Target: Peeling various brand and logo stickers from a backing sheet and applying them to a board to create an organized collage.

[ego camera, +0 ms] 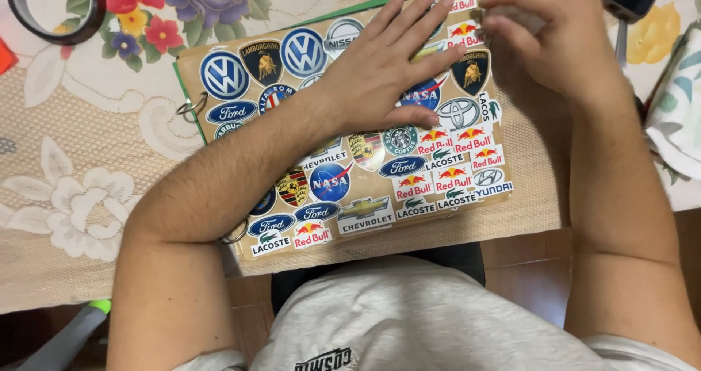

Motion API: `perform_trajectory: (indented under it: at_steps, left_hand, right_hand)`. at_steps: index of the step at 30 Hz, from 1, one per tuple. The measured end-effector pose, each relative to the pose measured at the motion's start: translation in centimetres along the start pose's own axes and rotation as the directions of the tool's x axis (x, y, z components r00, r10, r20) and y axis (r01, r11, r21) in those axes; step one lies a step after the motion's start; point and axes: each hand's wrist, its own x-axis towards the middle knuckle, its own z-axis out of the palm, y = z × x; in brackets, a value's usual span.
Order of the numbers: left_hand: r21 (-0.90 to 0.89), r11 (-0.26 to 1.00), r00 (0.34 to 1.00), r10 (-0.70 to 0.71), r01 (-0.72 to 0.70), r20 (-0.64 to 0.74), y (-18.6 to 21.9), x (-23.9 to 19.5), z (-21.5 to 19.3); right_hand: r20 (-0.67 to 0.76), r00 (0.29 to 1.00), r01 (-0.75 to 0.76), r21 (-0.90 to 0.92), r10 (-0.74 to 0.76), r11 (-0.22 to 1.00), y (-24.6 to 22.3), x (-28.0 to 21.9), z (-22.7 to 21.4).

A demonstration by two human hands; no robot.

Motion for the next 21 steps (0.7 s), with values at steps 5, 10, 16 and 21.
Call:
perform_trajectory:
  at_steps: [5, 10, 16, 21]
  left_hand:
    - [0.01, 1.0, 0.997, -0.027, 0.026, 0.069, -0.3, 0.0, 0.5]
    - [0.03, 0.999, 0.994, -0.021, 0.018, 0.107, -0.5, 0.0, 0.6]
    - [0.022, 1.0, 0.995, -0.018, 0.016, 0.1, -0.6, 0.0, 0.6]
    - [0.016, 1.0, 0.995, -0.015, 0.013, 0.098, -0.8, 0.0, 0.9]
  right_hand:
    - [0.104, 0.989, -0.107, -0.001, 0.106, 0.994, -0.7, 0.4, 0.6]
    - [0.239, 0.929, -0.289, -0.007, 0.282, 0.957, -0.8, 1.6, 0.6]
    - [0.212, 0.895, -0.397, -0.019, 0.392, 0.918, -3.0, 2.2, -0.3]
    - [0.211, 0.905, -0.389, 0.061, 0.369, 0.919, -2.6, 1.8, -0.6]
